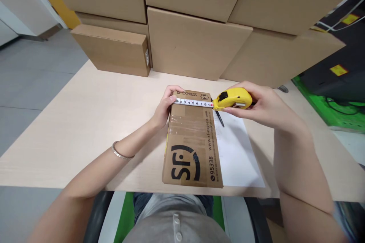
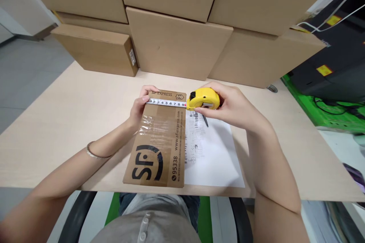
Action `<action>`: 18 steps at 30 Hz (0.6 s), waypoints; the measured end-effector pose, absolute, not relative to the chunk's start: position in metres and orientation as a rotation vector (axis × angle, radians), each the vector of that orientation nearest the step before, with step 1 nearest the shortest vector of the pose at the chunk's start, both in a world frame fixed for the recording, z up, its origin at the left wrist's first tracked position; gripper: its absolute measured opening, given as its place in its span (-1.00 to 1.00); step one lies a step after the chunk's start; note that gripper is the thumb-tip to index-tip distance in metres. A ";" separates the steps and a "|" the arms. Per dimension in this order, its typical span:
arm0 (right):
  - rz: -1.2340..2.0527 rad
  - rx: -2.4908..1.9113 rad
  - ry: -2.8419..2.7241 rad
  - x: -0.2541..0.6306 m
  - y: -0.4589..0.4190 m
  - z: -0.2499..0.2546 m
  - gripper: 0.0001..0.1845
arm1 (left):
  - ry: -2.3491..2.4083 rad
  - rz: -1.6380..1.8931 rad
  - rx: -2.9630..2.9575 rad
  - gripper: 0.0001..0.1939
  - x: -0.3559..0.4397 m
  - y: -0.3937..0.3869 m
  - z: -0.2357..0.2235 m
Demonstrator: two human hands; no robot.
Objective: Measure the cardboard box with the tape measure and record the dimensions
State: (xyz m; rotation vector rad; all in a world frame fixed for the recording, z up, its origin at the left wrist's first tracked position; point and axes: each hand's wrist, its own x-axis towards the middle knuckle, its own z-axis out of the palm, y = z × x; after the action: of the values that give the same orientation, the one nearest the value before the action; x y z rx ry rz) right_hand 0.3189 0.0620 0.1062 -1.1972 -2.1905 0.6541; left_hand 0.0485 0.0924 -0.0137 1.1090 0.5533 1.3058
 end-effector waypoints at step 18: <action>0.682 -1.133 -1.650 0.281 0.099 0.061 -0.52 | 0.571 1.601 2.114 -0.13 -0.011 0.012 -0.010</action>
State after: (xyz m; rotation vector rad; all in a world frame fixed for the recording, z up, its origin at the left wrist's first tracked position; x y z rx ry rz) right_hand 0.2811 0.0991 0.0613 -1.1330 -1.6504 0.6824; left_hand -0.0106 0.0119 -0.0103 2.1139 0.5715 1.6012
